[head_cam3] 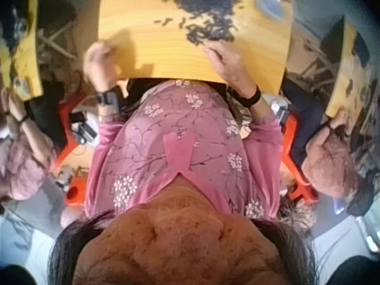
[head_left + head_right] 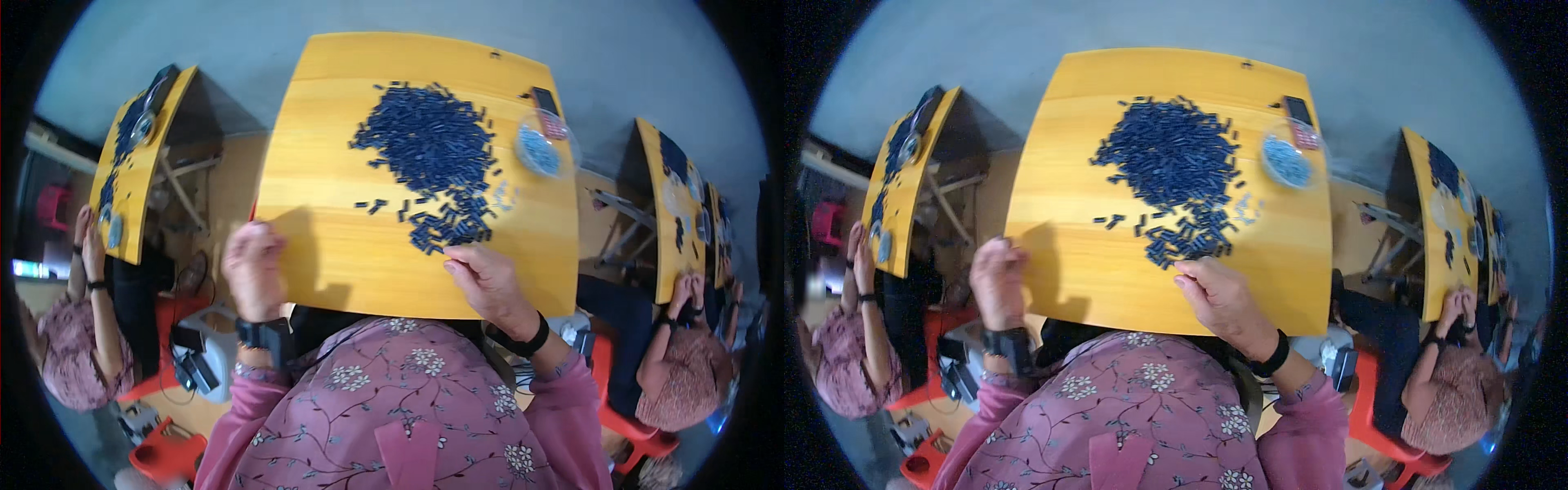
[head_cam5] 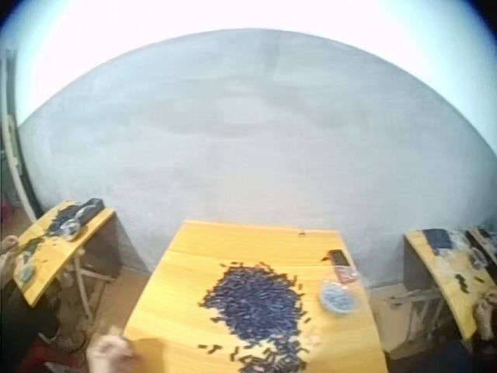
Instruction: Assembling small plastic components at a workstation.
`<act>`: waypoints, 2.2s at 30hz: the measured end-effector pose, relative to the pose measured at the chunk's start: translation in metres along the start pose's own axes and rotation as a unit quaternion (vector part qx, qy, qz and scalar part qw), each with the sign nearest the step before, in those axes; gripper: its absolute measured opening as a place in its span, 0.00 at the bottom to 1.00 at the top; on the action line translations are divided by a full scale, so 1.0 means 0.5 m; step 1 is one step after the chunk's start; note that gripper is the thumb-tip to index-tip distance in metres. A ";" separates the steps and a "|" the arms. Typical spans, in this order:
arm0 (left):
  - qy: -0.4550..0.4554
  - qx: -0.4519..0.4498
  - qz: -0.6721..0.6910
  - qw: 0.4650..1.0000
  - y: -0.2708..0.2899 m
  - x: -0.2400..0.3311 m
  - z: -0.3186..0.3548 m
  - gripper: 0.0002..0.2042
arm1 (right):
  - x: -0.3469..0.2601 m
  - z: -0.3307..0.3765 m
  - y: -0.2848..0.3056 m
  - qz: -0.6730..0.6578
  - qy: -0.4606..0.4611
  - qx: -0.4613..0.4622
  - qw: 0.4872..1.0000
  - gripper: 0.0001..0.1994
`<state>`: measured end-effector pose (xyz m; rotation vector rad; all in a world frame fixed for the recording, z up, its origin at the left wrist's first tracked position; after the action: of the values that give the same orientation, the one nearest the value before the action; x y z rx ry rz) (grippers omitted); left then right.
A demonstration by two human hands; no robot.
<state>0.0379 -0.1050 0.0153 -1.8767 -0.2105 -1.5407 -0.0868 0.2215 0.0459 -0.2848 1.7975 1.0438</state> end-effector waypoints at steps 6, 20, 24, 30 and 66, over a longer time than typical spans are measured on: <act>0.020 0.195 -0.075 0.978 0.239 0.007 -0.004 0.03 | 0.045 0.025 0.086 0.015 -0.060 0.059 0.996 0.07; 0.148 0.182 -0.041 0.971 0.338 -0.065 -0.006 0.06 | 0.144 -0.072 0.196 0.228 -0.046 0.045 0.972 0.05; 0.097 0.183 -0.062 0.976 0.318 -0.035 -0.008 0.09 | 0.139 -0.080 0.190 0.233 -0.042 0.027 0.971 0.05; -0.020 0.150 -0.179 0.972 0.156 0.029 -0.031 0.12 | 0.125 -0.098 0.179 0.261 -0.022 -0.010 0.965 0.06; -0.077 -0.173 -0.429 0.883 -0.177 -0.091 -0.071 0.06 | 0.113 -0.106 0.162 0.177 -0.052 0.031 0.982 0.06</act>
<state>-0.0502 -0.0466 0.0112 -2.3501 -1.0143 -2.0896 -0.1965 0.2444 0.0478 0.1337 1.8198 1.2202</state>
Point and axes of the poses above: each hand's wrist, its own z-axis away from the middle knuckle, its own y-axis out of the back of the hand, x = y × z, the point moved 4 cm from there along -z, towards the middle knuckle, and after that the axes turned 12 degrees about -x, right-handed, at the moved point
